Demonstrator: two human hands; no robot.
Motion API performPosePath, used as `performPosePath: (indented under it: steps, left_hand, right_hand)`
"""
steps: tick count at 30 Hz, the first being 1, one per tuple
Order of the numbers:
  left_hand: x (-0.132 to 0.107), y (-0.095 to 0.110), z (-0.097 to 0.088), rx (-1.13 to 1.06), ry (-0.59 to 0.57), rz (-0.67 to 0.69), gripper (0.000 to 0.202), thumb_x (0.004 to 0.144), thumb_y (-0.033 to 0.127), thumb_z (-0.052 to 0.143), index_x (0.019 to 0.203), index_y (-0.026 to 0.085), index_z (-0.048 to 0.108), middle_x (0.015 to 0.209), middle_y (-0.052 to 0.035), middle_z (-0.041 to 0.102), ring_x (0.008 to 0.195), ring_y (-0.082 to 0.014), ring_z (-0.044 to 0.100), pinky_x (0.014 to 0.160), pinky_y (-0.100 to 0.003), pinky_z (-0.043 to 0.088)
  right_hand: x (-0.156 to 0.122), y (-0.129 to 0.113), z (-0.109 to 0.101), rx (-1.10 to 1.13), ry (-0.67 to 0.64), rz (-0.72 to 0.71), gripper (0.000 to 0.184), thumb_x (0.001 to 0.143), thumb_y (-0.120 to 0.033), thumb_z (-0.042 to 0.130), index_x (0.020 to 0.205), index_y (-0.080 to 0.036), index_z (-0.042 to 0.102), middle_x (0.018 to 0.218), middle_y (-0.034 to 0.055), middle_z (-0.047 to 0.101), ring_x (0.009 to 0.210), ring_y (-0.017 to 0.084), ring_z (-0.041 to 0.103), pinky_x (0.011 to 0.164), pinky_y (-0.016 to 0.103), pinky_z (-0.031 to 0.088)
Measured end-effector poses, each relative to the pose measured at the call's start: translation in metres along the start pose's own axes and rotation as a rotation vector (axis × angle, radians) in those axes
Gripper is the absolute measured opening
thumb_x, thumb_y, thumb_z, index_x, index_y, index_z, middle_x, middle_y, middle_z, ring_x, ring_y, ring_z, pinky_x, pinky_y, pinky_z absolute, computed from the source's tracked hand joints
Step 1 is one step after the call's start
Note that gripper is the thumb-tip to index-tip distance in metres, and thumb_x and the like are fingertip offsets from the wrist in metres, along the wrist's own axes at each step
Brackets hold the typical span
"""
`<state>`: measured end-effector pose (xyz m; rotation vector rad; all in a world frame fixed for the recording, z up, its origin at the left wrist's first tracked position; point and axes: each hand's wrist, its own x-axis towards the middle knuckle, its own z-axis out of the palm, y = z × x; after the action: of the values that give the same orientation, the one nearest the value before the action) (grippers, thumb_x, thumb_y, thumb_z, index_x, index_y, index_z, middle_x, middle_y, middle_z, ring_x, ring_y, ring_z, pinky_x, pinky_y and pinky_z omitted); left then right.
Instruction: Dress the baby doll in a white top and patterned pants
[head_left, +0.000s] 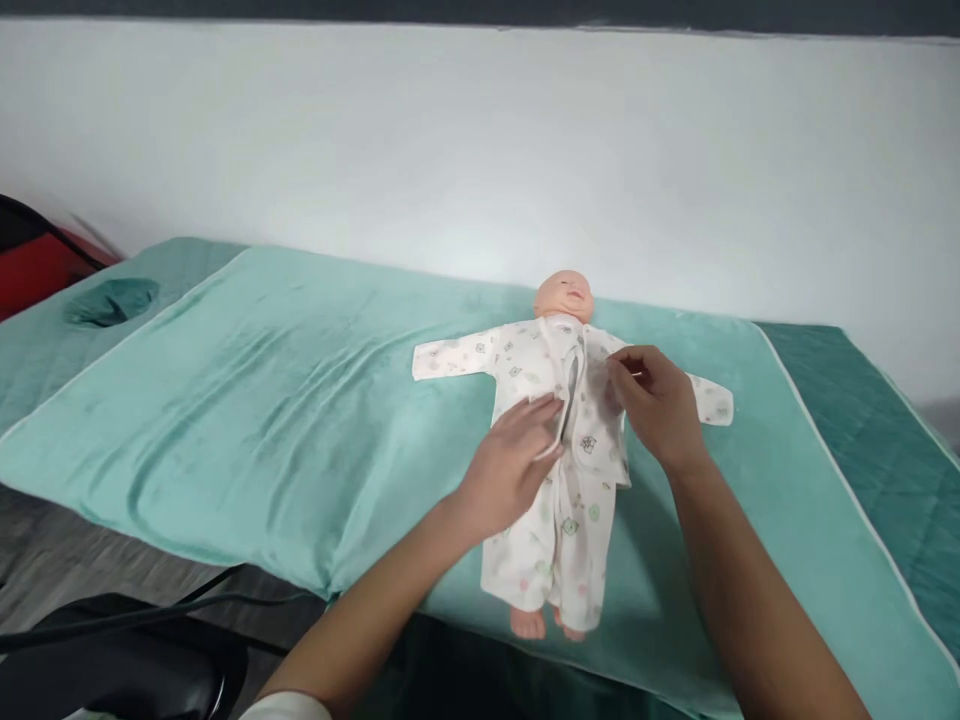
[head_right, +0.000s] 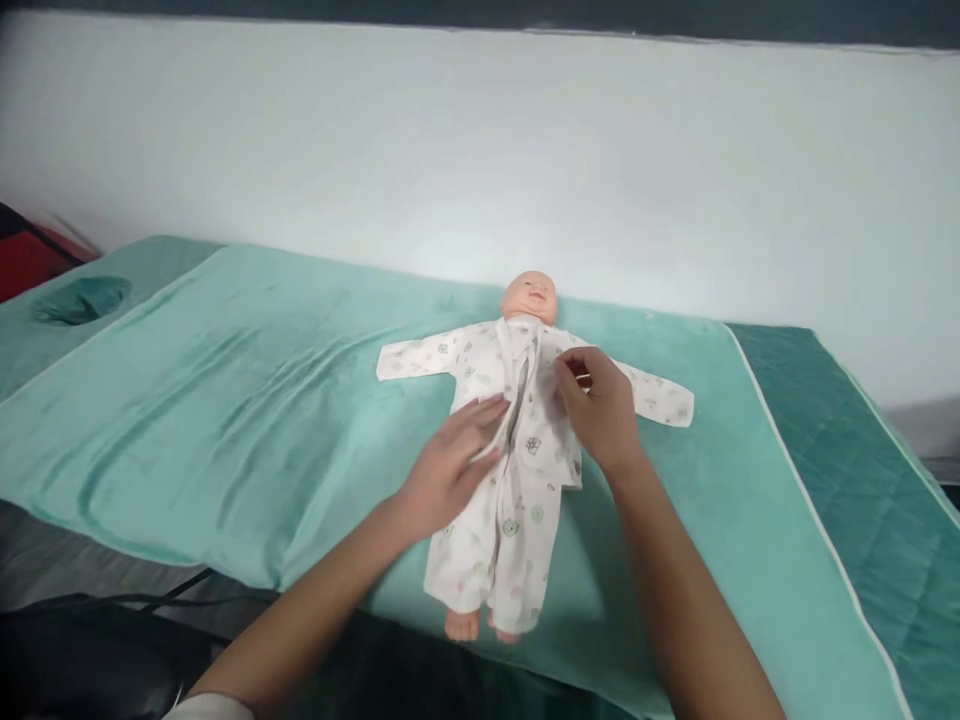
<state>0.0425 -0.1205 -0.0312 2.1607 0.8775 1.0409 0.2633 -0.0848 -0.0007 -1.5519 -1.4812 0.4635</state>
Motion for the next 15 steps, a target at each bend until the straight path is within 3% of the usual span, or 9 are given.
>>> performPosePath:
  steps: [3, 5, 9, 12, 15]
  left_hand:
    - [-0.004, -0.006, -0.006, 0.086, -0.134, 0.115, 0.012, 0.1, 0.027, 0.049, 0.095, 0.023, 0.059, 0.149, -0.0078, 0.056, 0.149, -0.0243, 0.04, 0.125, -0.054, 0.035]
    - [0.003, -0.02, -0.014, 0.014, -0.065, 0.091, 0.014, 0.101, 0.025, 0.047, 0.098, 0.024, 0.061, 0.139, -0.0065, 0.065, 0.142, -0.0222, 0.049, 0.119, -0.05, 0.044]
    - [0.049, -0.055, -0.023, 0.059, 0.227, -0.12, 0.022, 0.101, 0.027, 0.046, 0.104, 0.022, 0.067, 0.123, -0.0077, 0.072, 0.124, -0.0217, 0.063, 0.11, -0.048, 0.051]
    - [0.091, -0.072, -0.017, 0.105, 0.176, -0.164, 0.027, 0.1, 0.027, 0.047, 0.112, 0.019, 0.07, 0.127, -0.0093, 0.071, 0.125, -0.0227, 0.062, 0.113, -0.047, 0.048]
    - [0.118, -0.074, -0.008, 0.068, 0.14, -0.126, 0.028, 0.1, 0.027, 0.048, 0.114, 0.021, 0.072, 0.13, -0.0072, 0.07, 0.126, -0.0217, 0.061, 0.113, -0.045, 0.048]
  right_hand:
    - [0.029, 0.004, 0.013, -0.153, 0.018, -0.012, 0.024, 0.09, -0.043, 0.057, 0.092, -0.02, 0.063, 0.091, 0.0048, 0.067, 0.072, 0.017, 0.059, 0.068, 0.032, 0.046]
    - [0.045, 0.003, 0.023, -0.253, -0.003, -0.006, 0.026, 0.09, -0.046, 0.058, 0.087, -0.02, 0.06, 0.089, 0.0058, 0.067, 0.073, 0.018, 0.058, 0.069, 0.032, 0.043]
    - [0.066, -0.007, 0.041, -0.42, -0.047, 0.098, 0.03, 0.088, -0.049, 0.06, 0.074, -0.023, 0.053, 0.077, 0.0056, 0.065, 0.066, 0.019, 0.052, 0.065, 0.032, 0.038]
    - [0.074, -0.011, 0.05, -0.454, -0.033, 0.149, 0.028, 0.087, -0.042, 0.059, 0.068, -0.024, 0.051, 0.068, 0.0053, 0.063, 0.059, 0.018, 0.048, 0.061, 0.032, 0.034]
    - [0.076, -0.009, 0.05, -0.377, -0.029, 0.164, 0.023, 0.087, -0.035, 0.056, 0.068, -0.023, 0.054, 0.068, 0.0051, 0.065, 0.06, 0.018, 0.05, 0.062, 0.032, 0.034]
